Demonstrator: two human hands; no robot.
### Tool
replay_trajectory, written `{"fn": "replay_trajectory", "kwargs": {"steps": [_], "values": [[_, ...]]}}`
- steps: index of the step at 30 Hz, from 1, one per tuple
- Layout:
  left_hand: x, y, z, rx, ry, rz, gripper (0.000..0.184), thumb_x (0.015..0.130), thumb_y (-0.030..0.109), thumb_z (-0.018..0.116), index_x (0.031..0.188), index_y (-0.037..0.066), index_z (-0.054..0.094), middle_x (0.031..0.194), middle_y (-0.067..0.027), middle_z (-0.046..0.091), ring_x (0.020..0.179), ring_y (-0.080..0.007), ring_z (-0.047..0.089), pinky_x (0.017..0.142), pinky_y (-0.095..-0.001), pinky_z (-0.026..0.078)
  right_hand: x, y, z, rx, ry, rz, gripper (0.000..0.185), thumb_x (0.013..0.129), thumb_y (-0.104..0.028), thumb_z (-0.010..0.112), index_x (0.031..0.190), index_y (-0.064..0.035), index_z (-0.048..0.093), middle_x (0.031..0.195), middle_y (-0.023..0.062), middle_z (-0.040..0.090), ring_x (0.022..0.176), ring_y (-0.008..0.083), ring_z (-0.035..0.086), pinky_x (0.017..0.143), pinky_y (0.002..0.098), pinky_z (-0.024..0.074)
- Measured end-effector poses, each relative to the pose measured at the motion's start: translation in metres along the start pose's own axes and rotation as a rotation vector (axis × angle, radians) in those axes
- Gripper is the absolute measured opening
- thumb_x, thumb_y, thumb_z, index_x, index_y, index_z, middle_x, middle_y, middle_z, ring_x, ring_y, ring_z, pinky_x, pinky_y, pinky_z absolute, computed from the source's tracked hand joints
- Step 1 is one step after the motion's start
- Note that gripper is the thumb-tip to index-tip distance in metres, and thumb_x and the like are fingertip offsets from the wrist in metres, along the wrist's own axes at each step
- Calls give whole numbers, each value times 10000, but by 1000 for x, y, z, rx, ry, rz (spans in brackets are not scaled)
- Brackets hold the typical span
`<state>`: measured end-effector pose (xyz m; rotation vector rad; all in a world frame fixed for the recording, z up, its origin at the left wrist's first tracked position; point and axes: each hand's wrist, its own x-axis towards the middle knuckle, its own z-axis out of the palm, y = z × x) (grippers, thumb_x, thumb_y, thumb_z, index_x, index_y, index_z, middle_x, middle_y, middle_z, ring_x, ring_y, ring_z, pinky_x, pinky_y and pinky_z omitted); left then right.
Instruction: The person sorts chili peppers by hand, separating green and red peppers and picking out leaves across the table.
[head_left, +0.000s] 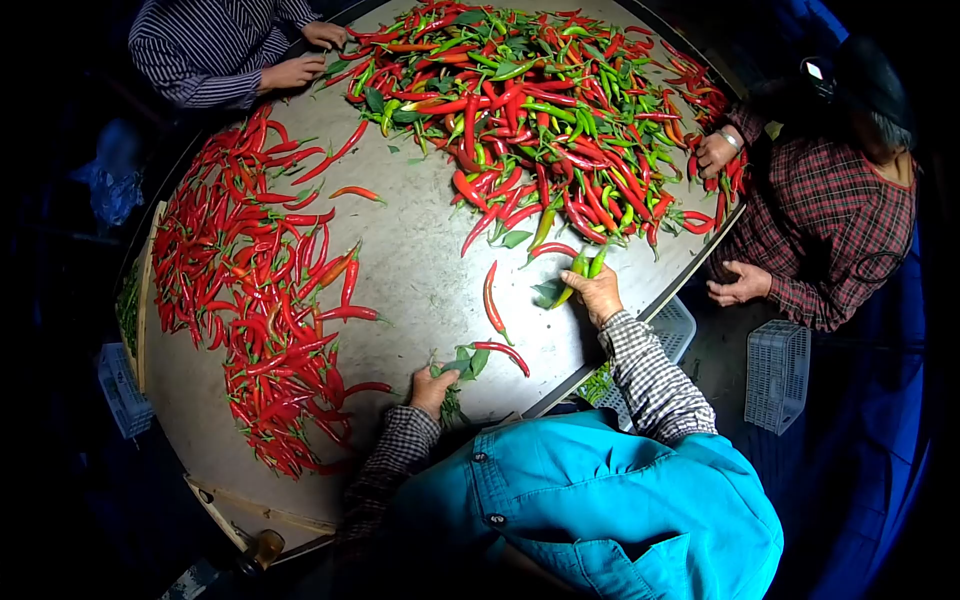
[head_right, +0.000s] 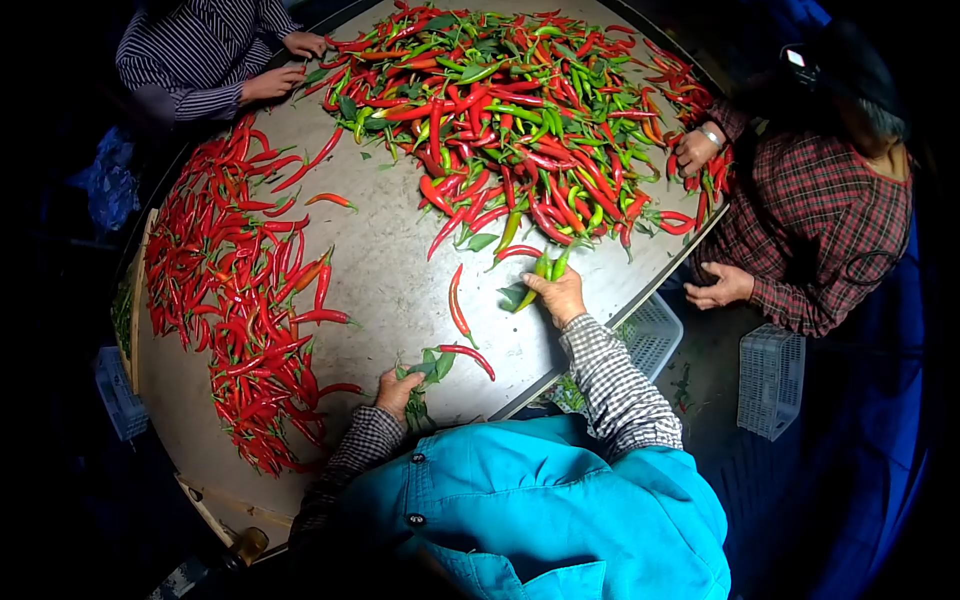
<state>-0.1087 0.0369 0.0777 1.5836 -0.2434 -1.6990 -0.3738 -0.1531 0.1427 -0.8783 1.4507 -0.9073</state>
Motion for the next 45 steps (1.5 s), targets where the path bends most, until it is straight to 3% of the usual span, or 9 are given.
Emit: {"fn": "replay_trajectory", "kwargs": {"steps": [5, 12, 15, 17, 23, 27, 35, 39, 45], "values": [[-11, 26, 12, -34, -160, 40, 173, 748, 71, 597, 901, -7, 572, 771, -35, 587, 634, -118, 545, 604, -240, 446, 2, 17, -23, 127, 134, 52, 185, 699, -50, 683, 804, -45, 531, 649, 16, 536, 470, 96, 459, 422, 230, 385], [-5, 39, 34, -243, -218, -49, 168, 772, 64, 558, 919, 4, 502, 707, -66, 529, 543, -168, 528, 491, -282, 451, -14, 34, 1, -1088, -199, -479, 423, 584, -136, 738, 934, -10, 538, 849, 160, 579, 795, 353, 568, 746, 393, 472], [-6, 41, 36, -387, -358, -166, 180, 784, 89, 547, 945, 25, 499, 779, -88, 571, 561, -170, 545, 461, -279, 459, -13, 41, 11, -1001, -227, -176, 363, 609, -93, 697, 927, -17, 538, 830, 159, 590, 745, 355, 579, 721, 371, 487], [-4, 45, 42, -395, -421, -185, 172, 791, 101, 542, 947, 38, 507, 800, -94, 586, 572, -162, 555, 450, -266, 463, -29, 51, 25, -345, -347, 37, 321, 611, -45, 689, 897, -19, 544, 770, 59, 593, 687, 154, 562, 641, 288, 481], [3, 39, 72, -411, -270, 73, 159, 788, 80, 568, 938, 48, 526, 799, -59, 586, 620, -148, 573, 503, -268, 488, -61, 49, 78, -303, -583, -216, 310, 655, 1, 675, 934, -17, 541, 765, 32, 578, 692, 116, 536, 606, 252, 473], [-5, 56, 69, -584, -82, 137, 165, 776, 77, 583, 930, 51, 532, 782, -47, 581, 622, -149, 571, 507, -267, 473, -54, -8, 79, -11, -848, 354, 333, 668, 50, 647, 973, -33, 541, 792, 37, 583, 619, 128, 564, 514, 244, 473], [19, 40, 25, -763, -86, 16, 291, 781, 79, 539, 1067, 71, 485, 820, -60, 546, 627, -191, 550, 500, -310, 474, 42, -7, 83, -1027, -82, -649, 282, 665, -53, 614, 927, -50, 510, 820, 203, 584, 759, 395, 568, 645, 412, 472], [10, 47, 31, -647, -276, -31, 305, 809, 65, 527, 1110, 49, 482, 856, -71, 563, 646, -167, 561, 491, -306, 481, 48, -3, 91, -1192, -188, -436, 268, 671, -63, 621, 916, -45, 514, 809, 200, 586, 754, 364, 584, 653, 397, 472], [-7, 67, 58, -360, -120, -114, 327, 816, 367, 603, 948, 74, 541, 720, -30, 583, 503, -140, 539, 410, -269, 436, -24, 22, 92, -363, -487, -185, 276, 649, -19, 660, 877, -37, 506, 717, 9, 511, 687, 109, 481, 641, 267, 448]]}}
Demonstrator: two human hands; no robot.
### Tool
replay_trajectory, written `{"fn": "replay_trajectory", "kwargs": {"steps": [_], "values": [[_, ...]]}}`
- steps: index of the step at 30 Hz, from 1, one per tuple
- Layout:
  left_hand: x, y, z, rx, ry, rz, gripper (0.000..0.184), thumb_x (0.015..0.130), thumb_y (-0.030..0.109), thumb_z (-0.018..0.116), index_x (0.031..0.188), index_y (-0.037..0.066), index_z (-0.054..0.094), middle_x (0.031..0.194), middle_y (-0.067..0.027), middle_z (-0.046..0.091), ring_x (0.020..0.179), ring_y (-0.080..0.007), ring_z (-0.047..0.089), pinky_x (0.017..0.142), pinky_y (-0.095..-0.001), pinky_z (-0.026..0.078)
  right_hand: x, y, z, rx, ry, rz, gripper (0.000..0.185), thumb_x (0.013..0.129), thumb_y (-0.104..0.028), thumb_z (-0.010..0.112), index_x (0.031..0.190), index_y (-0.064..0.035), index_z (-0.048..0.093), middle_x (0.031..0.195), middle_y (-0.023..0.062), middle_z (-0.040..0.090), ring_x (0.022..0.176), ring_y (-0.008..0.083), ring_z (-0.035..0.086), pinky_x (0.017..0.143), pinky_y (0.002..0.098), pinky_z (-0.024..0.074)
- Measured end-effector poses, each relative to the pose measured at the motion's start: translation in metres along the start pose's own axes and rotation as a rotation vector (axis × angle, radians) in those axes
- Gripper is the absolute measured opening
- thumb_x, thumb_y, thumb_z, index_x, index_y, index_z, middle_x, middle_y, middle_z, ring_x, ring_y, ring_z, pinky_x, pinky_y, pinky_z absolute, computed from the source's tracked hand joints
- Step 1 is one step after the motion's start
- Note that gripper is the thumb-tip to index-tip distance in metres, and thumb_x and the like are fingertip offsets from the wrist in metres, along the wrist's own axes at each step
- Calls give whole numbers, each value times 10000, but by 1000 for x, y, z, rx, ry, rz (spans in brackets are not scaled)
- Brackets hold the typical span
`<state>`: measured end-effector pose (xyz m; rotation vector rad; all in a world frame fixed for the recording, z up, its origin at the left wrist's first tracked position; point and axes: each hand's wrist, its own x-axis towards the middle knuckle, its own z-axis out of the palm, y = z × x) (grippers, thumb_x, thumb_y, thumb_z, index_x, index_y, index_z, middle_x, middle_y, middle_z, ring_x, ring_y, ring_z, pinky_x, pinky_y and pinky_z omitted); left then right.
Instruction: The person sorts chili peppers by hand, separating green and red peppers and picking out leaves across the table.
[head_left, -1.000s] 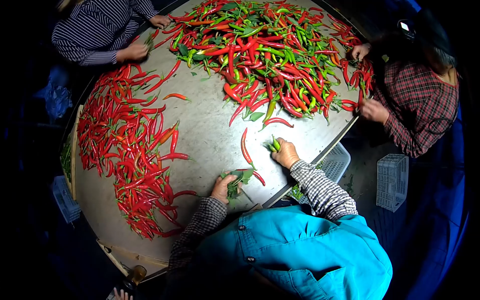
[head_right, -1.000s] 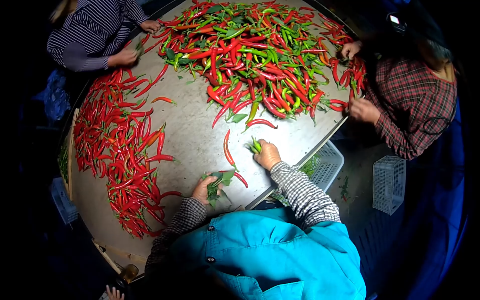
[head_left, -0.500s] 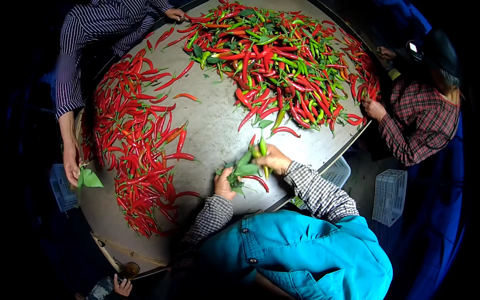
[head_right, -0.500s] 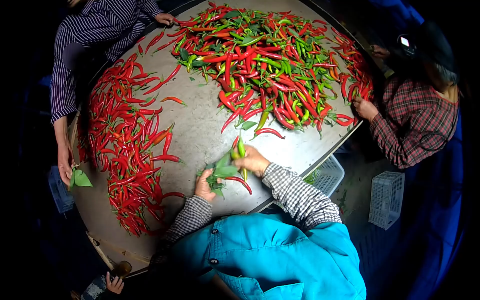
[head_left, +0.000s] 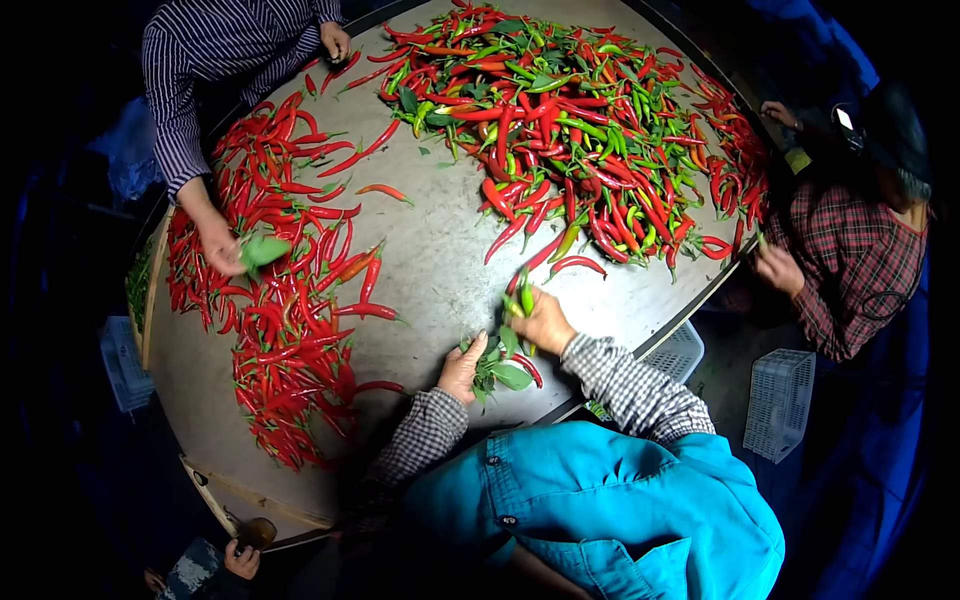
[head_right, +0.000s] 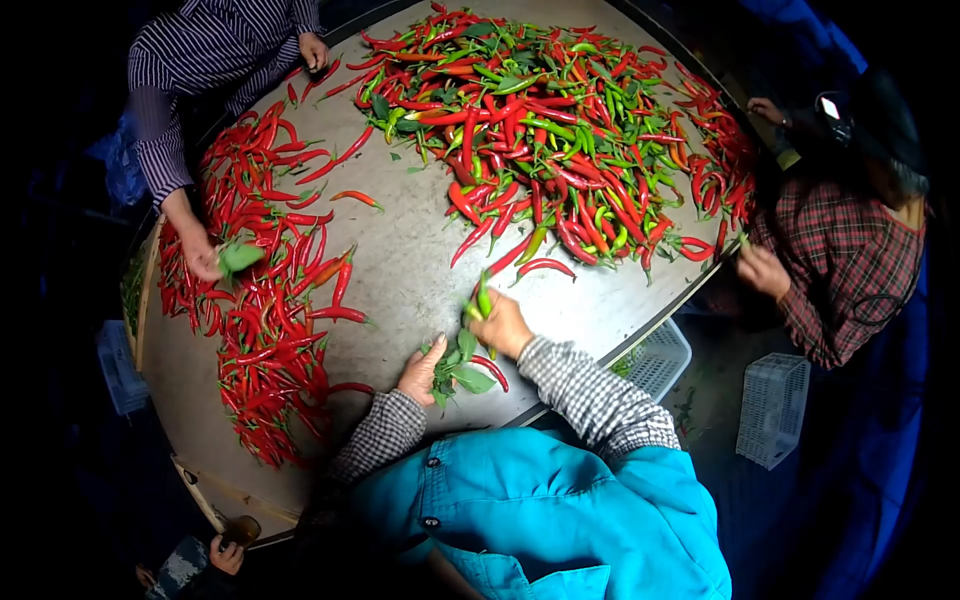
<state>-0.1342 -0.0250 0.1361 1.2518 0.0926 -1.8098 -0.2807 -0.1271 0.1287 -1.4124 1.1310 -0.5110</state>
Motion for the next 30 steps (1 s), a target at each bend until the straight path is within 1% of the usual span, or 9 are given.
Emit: {"fn": "replay_trajectory", "kwargs": {"steps": [2, 4, 7, 13, 18, 20, 22, 26, 30], "values": [[-5, 2, 11, 44, -5, -42, 459, 774, 518, 578, 941, 91, 555, 763, -39, 592, 573, -123, 559, 426, -268, 443, -25, -14, 12, 23, -58, -25, 261, 654, -18, 648, 869, -40, 502, 709, 14, 501, 681, 104, 471, 632, 259, 437], [14, -13, -15, -133, -193, -172, 342, 817, 329, 608, 973, 30, 550, 832, -59, 607, 675, -158, 600, 581, -283, 507, -39, -11, 18, 13, -162, -59, 257, 655, -14, 633, 874, -42, 502, 704, 19, 495, 677, 105, 470, 626, 258, 432], [14, -21, -15, -123, -298, -180, 230, 816, 201, 584, 971, 32, 567, 831, -52, 606, 690, -153, 598, 599, -266, 502, -52, -27, 14, 22, -395, -75, 275, 656, 6, 608, 906, -39, 504, 716, 8, 512, 692, 88, 472, 624, 248, 426], [2, -20, -19, 42, -330, -139, 185, 814, 163, 538, 951, 44, 573, 813, -55, 611, 662, -139, 601, 522, -252, 493, -65, -40, -2, 67, -688, -13, 265, 665, 44, 590, 894, -36, 483, 726, -32, 451, 705, 64, 421, 634, 215, 397], [2, -25, -31, 251, -252, 24, 107, 852, 120, 530, 902, 36, 571, 792, -26, 588, 681, -95, 556, 619, -225, 461, -38, -25, -24, 154, -242, -4, 225, 676, 51, 566, 859, -63, 501, 686, -40, 453, 642, 62, 436, 603, 196, 407], [-1, -21, -30, 311, -229, 12, 114, 854, 132, 537, 874, 24, 570, 784, -21, 580, 680, -85, 541, 616, -221, 450, -18, -14, -17, -241, -86, -380, 210, 667, 43, 577, 842, -28, 485, 970, 52, 577, 811, 145, 563, 691, 271, 457], [-2, -19, -30, 393, -259, 41, 123, 851, 130, 544, 870, 11, 570, 793, -25, 583, 689, -95, 546, 626, -226, 454, -7, -11, -7, -357, -323, -508, 257, 653, 22, 607, 876, -40, 495, 1124, 94, 542, 916, 233, 582, 741, 298, 465], [-7, -9, -27, 478, -265, 98, 134, 846, 131, 553, 859, 0, 577, 795, -41, 587, 692, -110, 551, 645, -227, 458, -3, -19, 17, -708, -531, -327, 280, 647, -65, 652, 884, -94, 503, 868, 116, 573, 785, 310, 581, 664, 361, 477], [-28, 3, -35, 387, -284, 103, 122, 821, 119, 584, 843, 0, 585, 791, -51, 592, 697, -111, 557, 648, -226, 462, 18, -10, 9, -487, -181, -474, 280, 627, -34, 646, 854, -90, 492, 767, 106, 573, 724, 284, 588, 606, 348, 469]]}}
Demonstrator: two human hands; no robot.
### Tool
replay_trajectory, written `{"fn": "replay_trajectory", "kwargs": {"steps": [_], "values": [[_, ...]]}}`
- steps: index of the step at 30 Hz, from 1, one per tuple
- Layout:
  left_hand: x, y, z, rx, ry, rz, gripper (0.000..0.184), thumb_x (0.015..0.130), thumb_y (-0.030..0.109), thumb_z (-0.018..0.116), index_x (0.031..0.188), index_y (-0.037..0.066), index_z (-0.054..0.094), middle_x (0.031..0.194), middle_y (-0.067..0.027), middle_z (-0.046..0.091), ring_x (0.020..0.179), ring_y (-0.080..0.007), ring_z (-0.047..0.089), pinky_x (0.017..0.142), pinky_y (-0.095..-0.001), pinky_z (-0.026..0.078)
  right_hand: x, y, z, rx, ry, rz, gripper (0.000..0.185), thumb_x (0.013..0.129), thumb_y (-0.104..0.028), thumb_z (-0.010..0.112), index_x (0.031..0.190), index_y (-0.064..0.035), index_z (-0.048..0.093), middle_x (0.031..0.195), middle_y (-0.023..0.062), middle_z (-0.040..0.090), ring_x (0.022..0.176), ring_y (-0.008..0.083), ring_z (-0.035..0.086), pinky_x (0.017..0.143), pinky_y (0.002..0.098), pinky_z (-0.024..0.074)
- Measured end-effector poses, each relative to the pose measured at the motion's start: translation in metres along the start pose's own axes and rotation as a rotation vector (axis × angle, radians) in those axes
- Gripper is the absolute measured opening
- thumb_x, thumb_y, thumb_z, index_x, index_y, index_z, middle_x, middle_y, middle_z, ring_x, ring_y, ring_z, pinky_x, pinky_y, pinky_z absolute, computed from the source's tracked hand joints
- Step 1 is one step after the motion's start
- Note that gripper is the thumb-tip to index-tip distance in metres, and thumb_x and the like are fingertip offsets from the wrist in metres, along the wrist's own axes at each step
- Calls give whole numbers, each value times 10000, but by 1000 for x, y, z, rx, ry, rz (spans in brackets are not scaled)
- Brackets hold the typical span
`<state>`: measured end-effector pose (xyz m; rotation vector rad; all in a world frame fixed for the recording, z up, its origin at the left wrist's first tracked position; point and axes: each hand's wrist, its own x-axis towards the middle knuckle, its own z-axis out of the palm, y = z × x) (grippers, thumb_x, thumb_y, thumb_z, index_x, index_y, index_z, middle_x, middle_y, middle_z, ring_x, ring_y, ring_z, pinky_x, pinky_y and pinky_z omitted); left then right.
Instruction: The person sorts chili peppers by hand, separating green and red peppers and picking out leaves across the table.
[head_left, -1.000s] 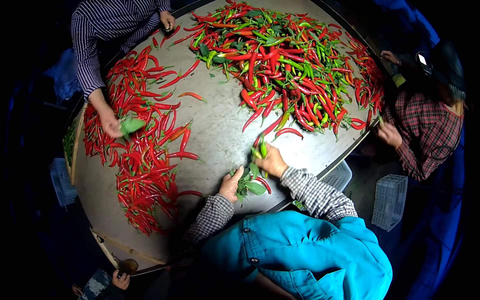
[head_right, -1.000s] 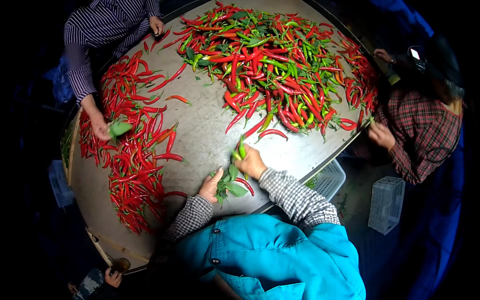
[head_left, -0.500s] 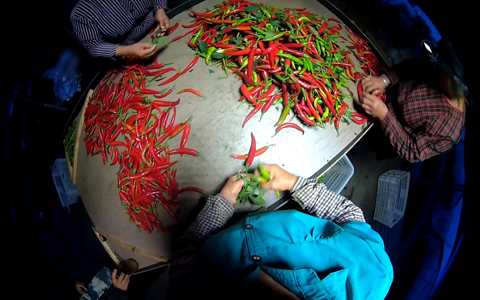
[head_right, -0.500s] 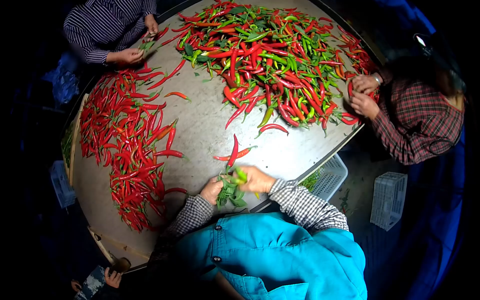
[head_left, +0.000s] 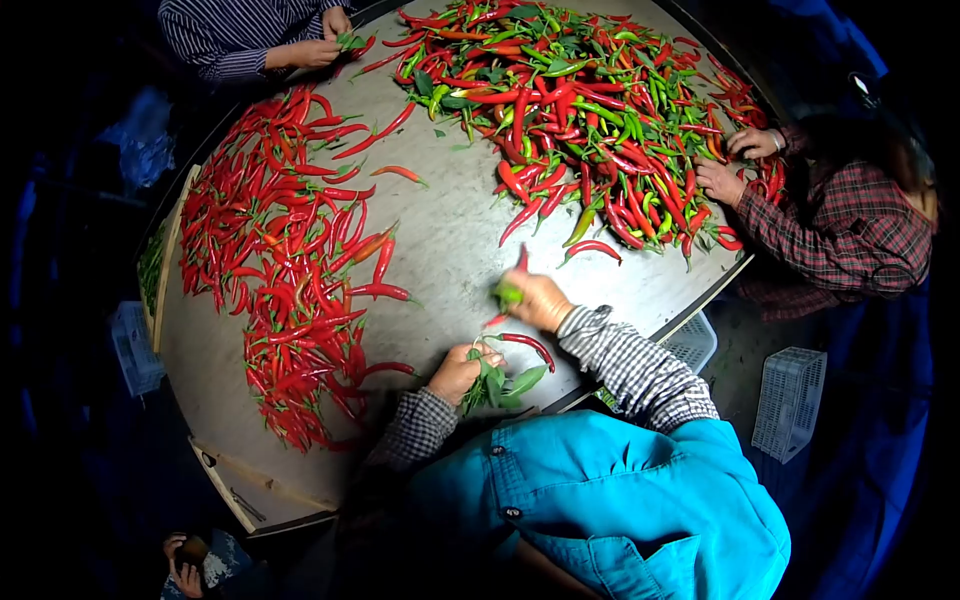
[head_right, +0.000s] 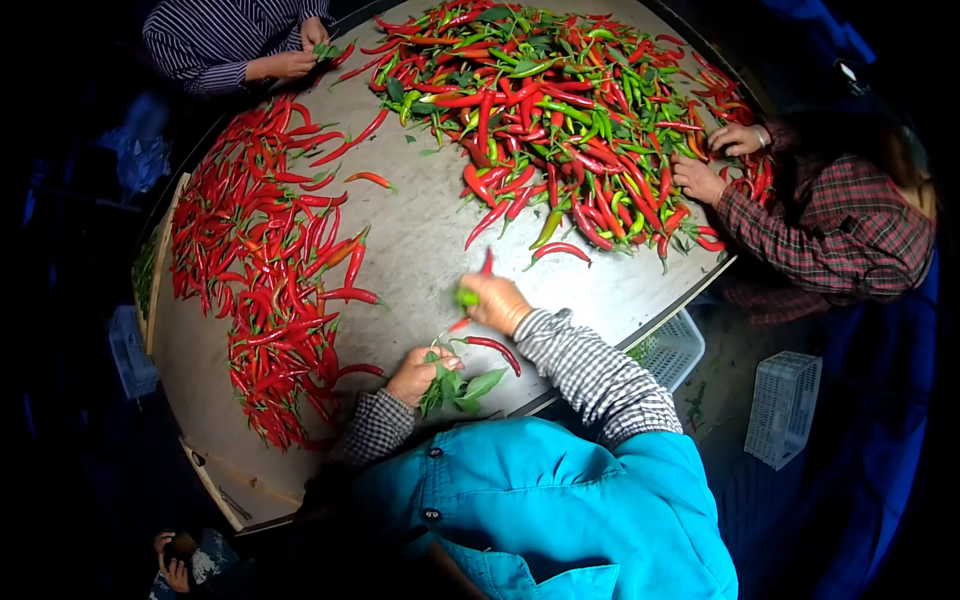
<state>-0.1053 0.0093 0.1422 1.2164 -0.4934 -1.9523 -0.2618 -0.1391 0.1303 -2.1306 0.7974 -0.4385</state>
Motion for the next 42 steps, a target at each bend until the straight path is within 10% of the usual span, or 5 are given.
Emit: {"fn": "replay_trajectory", "kwargs": {"steps": [4, 9, 22, 32, 42], "values": [[-1, -22, -9, -103, -14, -122, 103, 801, 91, 598, 829, -7, 586, 790, -62, 602, 707, -121, 570, 662, -233, 472, 12, -8, -46, 898, 434, 424, 196, 718, 14, 630, 824, -39, 474, 725, 27, 564, 588, 120, 549, 512, 244, 463], [32, -56, 18, 34, -163, -204, 239, 808, 94, 554, 1021, -4, 604, 921, -58, 615, 842, -134, 561, 754, -252, 445, 10, 8, -79, 957, 643, 527, 119, 748, 12, 600, 787, -21, 493, 615, 51, 549, 454, 118, 494, 424, 243, 415], [65, -73, 27, -508, -83, -555, 125, 777, 166, 590, 812, 54, 634, 674, -25, 625, 483, -128, 561, 393, -267, 429, 14, -6, -13, -538, -255, 420, 344, 683, -231, 662, 947, -55, 530, 828, 197, 599, 781, 349, 595, 679, 423, 482], [52, -68, -27, -625, -90, -43, 106, 788, 216, 575, 808, 112, 584, 633, -26, 590, 468, -159, 550, 379, -263, 420, 44, -23, 67, 273, -410, 524, 365, 660, -216, 694, 945, -14, 589, 824, 149, 632, 790, 247, 603, 739, 328, 464], [1, -9, -137, -1007, 516, 361, 204, 860, 278, 445, 757, 122, 524, 652, -11, 541, 552, -159, 515, 433, -286, 375, 21, -74, 24, 1079, 36, 428, 271, 760, -9, 637, 976, -33, 476, 697, 9, 515, 530, 106, 537, 486, 253, 485]]}}
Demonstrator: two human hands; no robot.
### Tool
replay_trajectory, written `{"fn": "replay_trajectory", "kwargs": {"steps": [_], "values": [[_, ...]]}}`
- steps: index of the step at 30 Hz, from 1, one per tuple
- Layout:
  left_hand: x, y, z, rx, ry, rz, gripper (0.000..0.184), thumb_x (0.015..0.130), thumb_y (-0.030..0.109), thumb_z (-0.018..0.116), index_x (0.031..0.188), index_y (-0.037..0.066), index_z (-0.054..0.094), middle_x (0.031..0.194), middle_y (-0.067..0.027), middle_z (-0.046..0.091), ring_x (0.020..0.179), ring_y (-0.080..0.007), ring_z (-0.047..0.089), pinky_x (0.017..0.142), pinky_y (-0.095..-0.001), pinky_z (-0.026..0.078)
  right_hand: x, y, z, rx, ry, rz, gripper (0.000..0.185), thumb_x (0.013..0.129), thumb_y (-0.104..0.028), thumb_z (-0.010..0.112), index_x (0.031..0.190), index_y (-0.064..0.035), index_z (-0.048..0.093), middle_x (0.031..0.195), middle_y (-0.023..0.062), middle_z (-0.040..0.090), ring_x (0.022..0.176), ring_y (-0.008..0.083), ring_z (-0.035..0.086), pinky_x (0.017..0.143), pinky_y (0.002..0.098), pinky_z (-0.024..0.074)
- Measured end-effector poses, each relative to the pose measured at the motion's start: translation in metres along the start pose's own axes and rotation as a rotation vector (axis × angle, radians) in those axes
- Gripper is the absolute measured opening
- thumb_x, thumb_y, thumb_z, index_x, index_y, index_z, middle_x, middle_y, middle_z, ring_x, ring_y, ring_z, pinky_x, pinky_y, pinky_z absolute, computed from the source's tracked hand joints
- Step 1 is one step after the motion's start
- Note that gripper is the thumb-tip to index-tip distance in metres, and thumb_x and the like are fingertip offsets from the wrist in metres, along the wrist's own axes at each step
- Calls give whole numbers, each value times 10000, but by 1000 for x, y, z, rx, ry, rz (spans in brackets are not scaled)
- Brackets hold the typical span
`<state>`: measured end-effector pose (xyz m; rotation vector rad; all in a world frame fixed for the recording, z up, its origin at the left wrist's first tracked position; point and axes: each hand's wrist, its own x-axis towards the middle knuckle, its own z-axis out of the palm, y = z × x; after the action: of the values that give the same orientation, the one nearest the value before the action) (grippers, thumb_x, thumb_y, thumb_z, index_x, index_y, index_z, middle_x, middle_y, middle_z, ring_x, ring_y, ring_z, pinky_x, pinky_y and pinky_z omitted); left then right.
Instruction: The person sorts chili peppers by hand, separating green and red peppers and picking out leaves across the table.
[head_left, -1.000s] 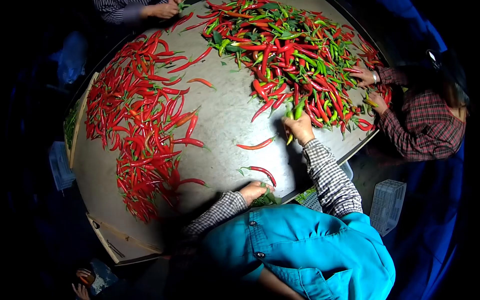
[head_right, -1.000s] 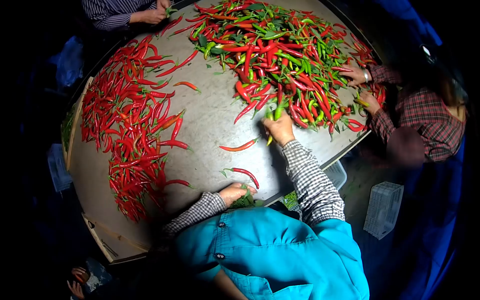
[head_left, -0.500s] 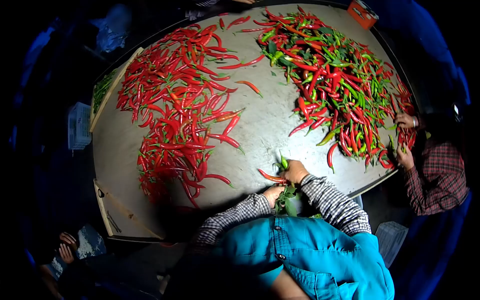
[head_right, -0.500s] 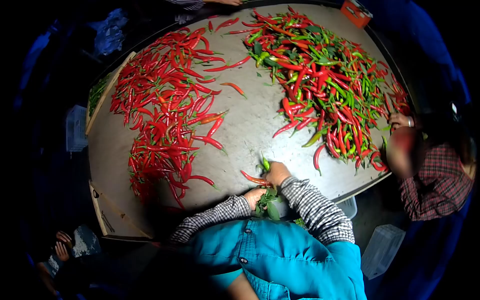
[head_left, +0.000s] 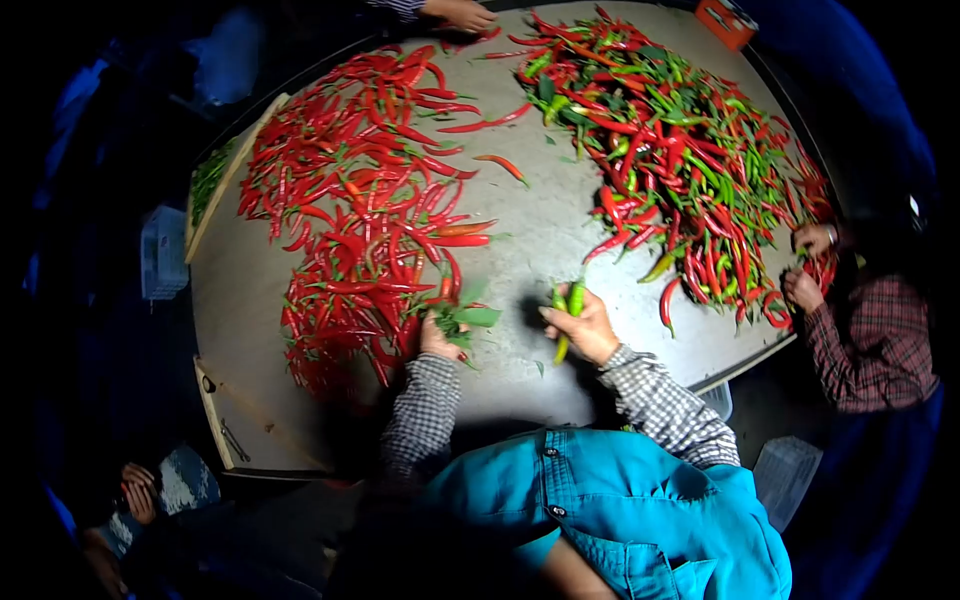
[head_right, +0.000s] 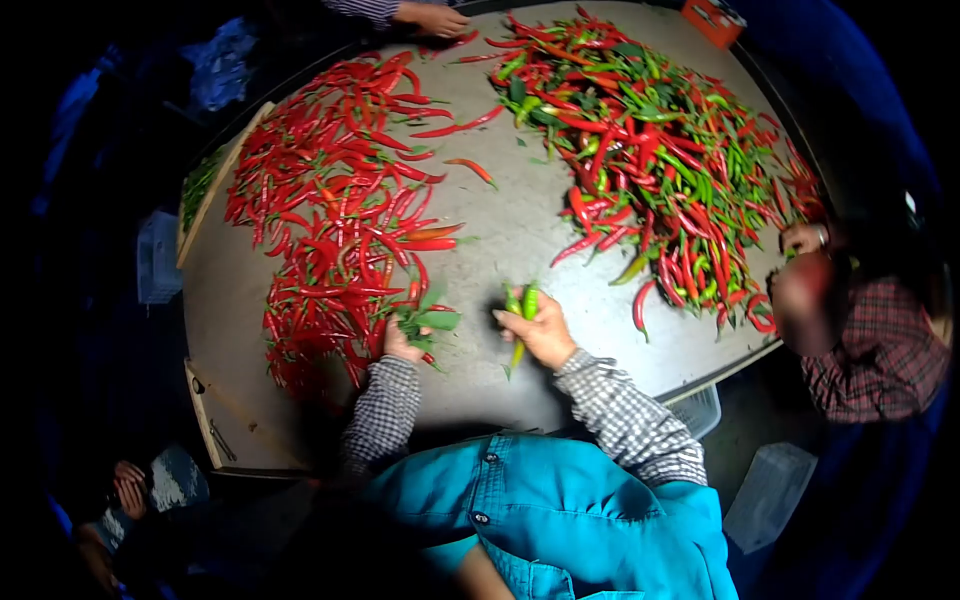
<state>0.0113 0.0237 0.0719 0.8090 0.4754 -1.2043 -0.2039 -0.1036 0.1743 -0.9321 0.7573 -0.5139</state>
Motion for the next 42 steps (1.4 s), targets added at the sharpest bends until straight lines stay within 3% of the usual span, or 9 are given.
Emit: {"fn": "replay_trajectory", "kwargs": {"steps": [2, 6, 12, 18, 24, 26, 32, 36, 42], "values": [[15, 7, -45, -113, -234, -46, 195, 858, 274, 458, 786, 112, 540, 718, -25, 568, 603, -177, 540, 456, -318, 412, -41, -23, -34, -16, 12, 128, 225, 777, -29, 630, 962, -41, 503, 698, 27, 535, 543, 103, 537, 453, 226, 439], [-9, -4, -26, 238, 86, 407, 319, 826, 361, 507, 994, 94, 557, 876, -49, 603, 760, -214, 582, 648, -351, 493, -141, -42, -119, 356, 109, 293, 218, 805, -147, 612, 970, -55, 502, 652, 51, 506, 493, 133, 485, 426, 272, 417], [-25, 7, -40, 294, -59, 179, 299, 888, 266, 374, 937, 33, 554, 811, -78, 589, 662, -186, 545, 594, -305, 451, -279, -15, -215, 502, 655, 175, 232, 814, -294, 597, 908, -103, 504, 617, 23, 478, 467, 114, 434, 418, 262, 378], [-32, -18, -29, 904, -118, 303, 269, 896, 239, 390, 931, 27, 551, 811, -66, 560, 684, -168, 531, 616, -303, 452, -325, 105, -300, 245, 1154, 384, 195, 791, -102, 620, 914, 9, 517, 709, 121, 575, 571, 225, 570, 487, 355, 484], [-32, -59, 10, 830, 162, 43, 255, 817, 277, 594, 816, 26, 555, 730, -63, 567, 615, -174, 541, 527, -338, 448, -327, 144, -350, -74, 1458, 689, 573, 697, -89, 691, 1190, 30, 425, 1094, 189, 540, 898, 269, 553, 748, 343, 471], [-26, -68, 10, 837, 235, -8, 247, 793, 256, 621, 821, 24, 541, 744, -77, 571, 600, -181, 541, 507, -354, 448, -321, 121, -338, -73, 1559, 470, 438, 709, -92, 674, 1097, 4, 496, 966, 120, 574, 797, 206, 544, 712, 293, 459], [-18, -74, 4, 850, 177, 22, 217, 769, 219, 652, 774, 16, 575, 718, -53, 585, 596, -167, 547, 512, -325, 441, -225, 25, -277, -664, 1153, -404, 106, 786, -53, 591, 883, -39, 550, 721, -11, 504, 646, 63, 449, 590, 206, 415], [-19, -78, 5, 808, 115, 94, 199, 770, 206, 654, 772, 21, 582, 703, -45, 580, 557, -154, 531, 497, -312, 427, -121, 7, -214, -806, 697, -261, 136, 759, -96, 595, 865, -18, 563, 740, 106, 567, 653, 193, 549, 610, 295, 456], [-21, -74, 5, 947, 132, 85, 148, 796, 161, 620, 782, 20, 579, 685, -26, 565, 559, -130, 522, 502, -286, 416, -25, 6, -177, -1437, 761, -20, 255, 702, -225, 645, 831, -24, 557, 807, 187, 564, 733, 367, 538, 668, 442, 438]]}}
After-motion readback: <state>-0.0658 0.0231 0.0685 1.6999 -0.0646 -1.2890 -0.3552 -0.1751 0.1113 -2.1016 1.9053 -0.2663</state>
